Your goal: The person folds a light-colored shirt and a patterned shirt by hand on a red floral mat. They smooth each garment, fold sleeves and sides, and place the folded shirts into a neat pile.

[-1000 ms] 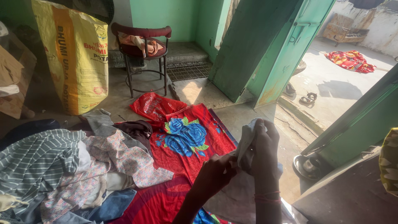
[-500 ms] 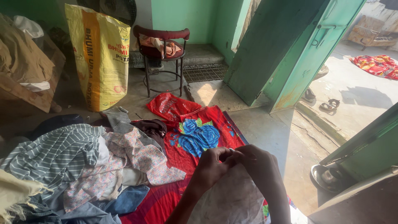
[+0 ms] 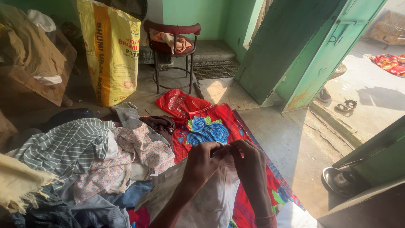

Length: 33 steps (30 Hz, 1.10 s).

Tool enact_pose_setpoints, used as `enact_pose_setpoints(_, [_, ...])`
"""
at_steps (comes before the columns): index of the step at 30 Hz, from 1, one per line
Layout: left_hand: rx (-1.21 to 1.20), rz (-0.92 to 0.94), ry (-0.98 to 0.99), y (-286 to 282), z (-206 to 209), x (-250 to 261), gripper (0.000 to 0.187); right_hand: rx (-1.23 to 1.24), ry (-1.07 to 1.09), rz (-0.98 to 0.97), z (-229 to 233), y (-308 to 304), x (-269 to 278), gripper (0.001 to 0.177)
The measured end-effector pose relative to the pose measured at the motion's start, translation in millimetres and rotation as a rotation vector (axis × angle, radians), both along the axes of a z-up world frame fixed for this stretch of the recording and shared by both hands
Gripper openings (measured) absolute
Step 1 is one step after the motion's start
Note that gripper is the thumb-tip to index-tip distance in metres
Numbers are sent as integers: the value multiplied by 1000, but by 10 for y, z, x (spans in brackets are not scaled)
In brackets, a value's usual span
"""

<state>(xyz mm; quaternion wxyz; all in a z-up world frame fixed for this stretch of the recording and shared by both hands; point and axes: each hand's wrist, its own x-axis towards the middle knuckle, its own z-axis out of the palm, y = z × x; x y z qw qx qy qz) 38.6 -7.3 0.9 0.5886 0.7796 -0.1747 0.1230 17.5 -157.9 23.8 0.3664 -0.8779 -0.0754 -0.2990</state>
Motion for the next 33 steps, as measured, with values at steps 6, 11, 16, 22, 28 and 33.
enact_pose_setpoints(6, [125,32,-256,240,-140,35,11,85,195,206,-221,-76,250,13])
enact_pose_setpoints(11, [-2,-223,-281,130,-44,-70,13,454,393,287,-749,-242,622,26])
enact_pose_setpoints(16, [50,-470,162,234,-118,31,19,689,434,307,-908,-478,887,46])
enact_pose_setpoints(22, [220,-159,281,521,-814,416,40,651,592,340,9,-529,733,51])
enact_pose_setpoints(28, [351,-137,-319,46,-1807,794,48,615,473,354,784,-352,342,56])
enact_pose_setpoints(33, [204,70,63,-91,-2178,1030,20,381,343,196,975,-863,103,52])
